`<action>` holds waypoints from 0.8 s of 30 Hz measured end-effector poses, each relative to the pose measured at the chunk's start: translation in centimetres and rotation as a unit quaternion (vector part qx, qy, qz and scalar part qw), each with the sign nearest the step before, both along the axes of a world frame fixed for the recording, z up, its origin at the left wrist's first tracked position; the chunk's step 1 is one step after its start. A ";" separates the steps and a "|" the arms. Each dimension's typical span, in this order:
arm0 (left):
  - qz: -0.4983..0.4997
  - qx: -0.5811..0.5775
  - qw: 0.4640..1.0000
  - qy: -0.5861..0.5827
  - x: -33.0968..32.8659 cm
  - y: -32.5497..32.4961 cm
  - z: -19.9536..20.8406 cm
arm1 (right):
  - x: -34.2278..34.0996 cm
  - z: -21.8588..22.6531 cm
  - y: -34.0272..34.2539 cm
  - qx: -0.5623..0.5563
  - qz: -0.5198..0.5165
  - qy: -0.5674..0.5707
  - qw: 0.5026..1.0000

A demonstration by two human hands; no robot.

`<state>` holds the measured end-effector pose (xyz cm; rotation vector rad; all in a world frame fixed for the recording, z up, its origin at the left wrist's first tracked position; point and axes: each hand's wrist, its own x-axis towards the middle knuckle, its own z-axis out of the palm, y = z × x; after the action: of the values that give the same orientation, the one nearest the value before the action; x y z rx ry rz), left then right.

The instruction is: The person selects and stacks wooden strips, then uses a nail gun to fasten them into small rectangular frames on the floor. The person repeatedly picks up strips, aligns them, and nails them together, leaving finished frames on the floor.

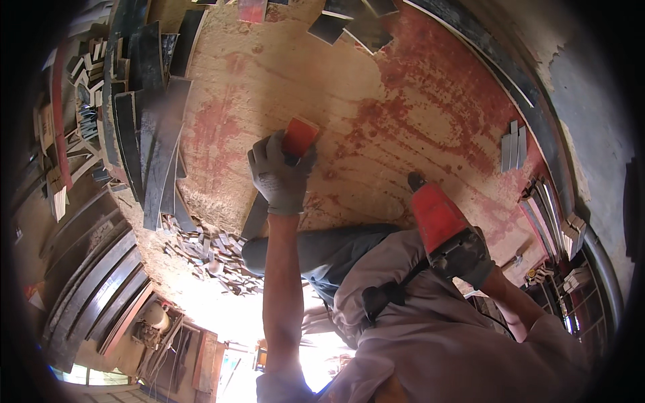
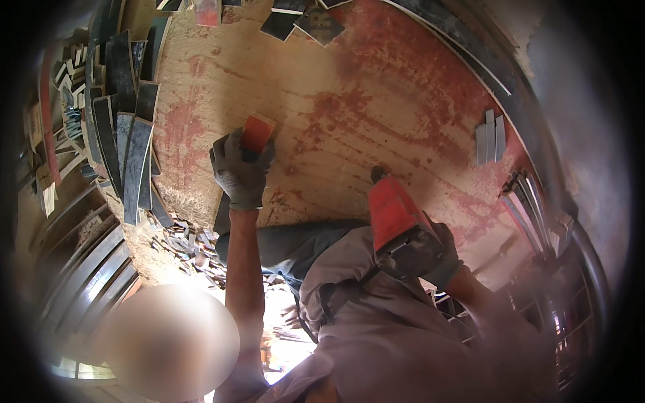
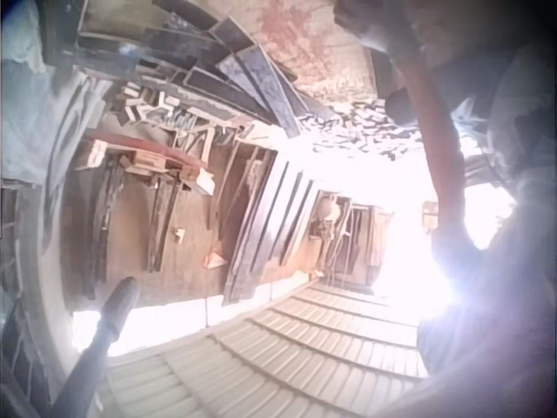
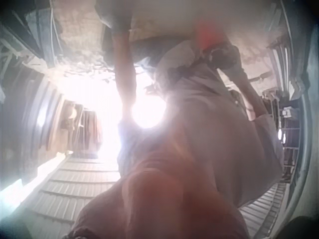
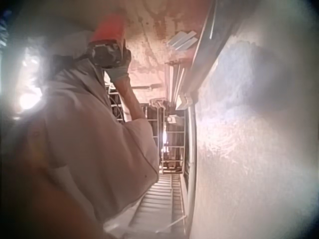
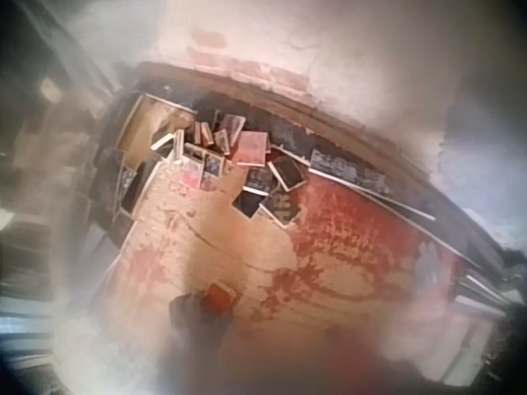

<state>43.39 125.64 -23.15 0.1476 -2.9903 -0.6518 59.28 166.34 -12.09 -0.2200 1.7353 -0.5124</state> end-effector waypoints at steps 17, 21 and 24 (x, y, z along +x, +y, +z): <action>0.022 0.034 0.999 0.017 0.2 0.2 0.1 | 4.5 -3.6 1.4 -0.292 -0.649 -0.257 0.654; 0.024 0.039 0.999 0.017 0.4 0.2 -0.2 | 2.6 -2.2 0.2 -0.108 -0.427 -0.060 0.896; 0.025 0.049 0.998 0.014 0.5 0.3 -0.3 | 1.0 -0.8 -0.8 -0.075 -0.333 -0.005 0.940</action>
<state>43.90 125.89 -23.41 0.2170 -2.9191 -0.7873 60.27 165.57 -12.89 0.2824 1.7406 -1.1367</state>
